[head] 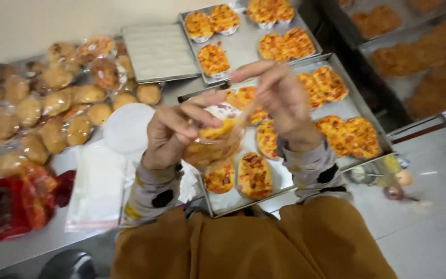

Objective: Packaging small individual pizzas into plastic bags for sale in a bakery environment.

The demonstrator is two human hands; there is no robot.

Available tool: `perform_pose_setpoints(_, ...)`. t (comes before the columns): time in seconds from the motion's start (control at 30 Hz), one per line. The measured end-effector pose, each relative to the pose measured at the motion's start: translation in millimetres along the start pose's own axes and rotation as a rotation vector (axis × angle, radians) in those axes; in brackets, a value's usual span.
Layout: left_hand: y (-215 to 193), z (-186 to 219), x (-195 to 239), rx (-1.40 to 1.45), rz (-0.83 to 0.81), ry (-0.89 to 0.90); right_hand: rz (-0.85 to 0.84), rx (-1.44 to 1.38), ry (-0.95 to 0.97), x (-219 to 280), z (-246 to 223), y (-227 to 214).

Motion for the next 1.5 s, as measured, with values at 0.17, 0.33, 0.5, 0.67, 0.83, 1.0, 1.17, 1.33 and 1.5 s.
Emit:
perform_pose_setpoints(0.17, 2.0, -17.1, -4.8, -0.145, 0.04, 0.032, 0.131, -0.087, -0.13, 8.5, 23.9, 9.9)
perform_pose_setpoints(0.33, 11.1, -38.6, 0.9, 0.013, 0.184, 0.096, 0.102, -0.011, -0.093, 4.0, 10.8, 10.6)
perform_pose_setpoints(0.5, 19.7, -50.4, 5.4, 0.172, 0.385, 0.159, 0.196, -0.009, -0.018, 8.0, 12.4, 12.4)
perform_pose_setpoints(0.67, 11.3, -46.4, 0.3, 0.043, 0.25, 0.139, 0.136, 0.02, -0.098, 17.1, 15.0, -14.6)
perform_pose_setpoints(0.83, 5.5, -53.4, -6.6, 0.033, 0.465, 0.077, 0.151, -0.155, -0.012, 26.0, 31.2, -30.5)
perform_pose_setpoints(1.0, -2.4, -60.4, -19.6, 0.039, 0.678, -0.088, -0.047, -0.94, 0.131, 75.0, 135.2, 26.4)
perform_pose_setpoints(1.17, -32.5, -91.3, 21.2, 0.092, 0.65, -0.271, 0.496, -0.866, 0.717, 140.2, 157.9, 77.5)
perform_pose_setpoints(1.33, -26.4, -118.8, 79.6, -0.018, 0.844, -0.637, 0.683, -0.763, 0.656, 163.8, 169.1, 92.8)
perform_pose_setpoints(1.5, -25.5, -134.8, 96.5, -0.115, 0.854, -0.647, 0.649, -0.665, 0.646, 153.7, 143.6, 91.5)
Point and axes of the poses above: each hand's wrist, its own x-axis away from the middle knuckle, its own y-axis out of the palm, z = x × y, the point moved 3 cm from there along -x, towards the middle knuckle, and after that the axes turned 8 degrees about -z, right-handed, at the moved point
